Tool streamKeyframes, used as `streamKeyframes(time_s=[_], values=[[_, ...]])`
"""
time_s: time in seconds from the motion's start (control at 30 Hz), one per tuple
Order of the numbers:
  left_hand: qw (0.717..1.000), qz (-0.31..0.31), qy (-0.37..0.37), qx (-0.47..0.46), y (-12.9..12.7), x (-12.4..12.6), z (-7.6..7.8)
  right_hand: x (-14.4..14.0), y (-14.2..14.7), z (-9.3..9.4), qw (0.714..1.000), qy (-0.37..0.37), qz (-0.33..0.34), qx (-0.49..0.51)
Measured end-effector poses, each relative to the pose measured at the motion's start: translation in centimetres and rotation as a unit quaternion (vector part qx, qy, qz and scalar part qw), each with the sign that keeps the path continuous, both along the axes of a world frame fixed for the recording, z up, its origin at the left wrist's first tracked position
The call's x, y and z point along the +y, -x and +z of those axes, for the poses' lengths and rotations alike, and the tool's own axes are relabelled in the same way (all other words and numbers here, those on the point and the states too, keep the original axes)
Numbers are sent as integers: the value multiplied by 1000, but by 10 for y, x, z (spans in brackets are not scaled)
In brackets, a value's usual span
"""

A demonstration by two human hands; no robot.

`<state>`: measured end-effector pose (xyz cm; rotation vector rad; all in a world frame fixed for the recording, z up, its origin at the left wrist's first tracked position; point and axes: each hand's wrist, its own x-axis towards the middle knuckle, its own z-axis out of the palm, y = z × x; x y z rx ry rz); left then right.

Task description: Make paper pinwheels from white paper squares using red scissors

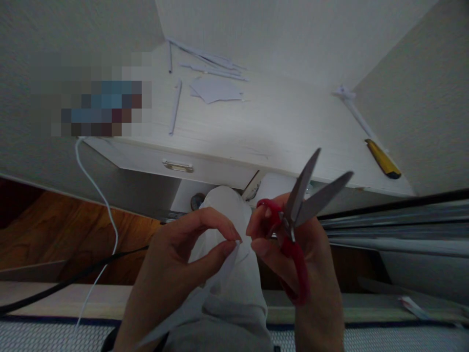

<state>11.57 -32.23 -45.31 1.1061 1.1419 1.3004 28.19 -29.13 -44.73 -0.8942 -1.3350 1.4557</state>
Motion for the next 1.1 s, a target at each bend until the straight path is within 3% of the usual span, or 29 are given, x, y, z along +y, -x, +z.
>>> streamKeyframes(time_s=[0.2,0.53,0.77,0.93,1.1], values=[[999,23,-7,-39,2,4,0,-2,-5,-15,996,-45,-32,-66],[998,19,-17,51,-1,-3,7,2,-2,-18,961,-164,-5,-223],[995,37,-45,87,0,-6,9,8,0,-17,939,-236,6,-251],[998,39,6,54,-1,-8,4,8,-2,-19,923,-280,-10,-266],[998,48,4,34,-2,-5,3,6,0,-21,914,-300,-30,-272]])
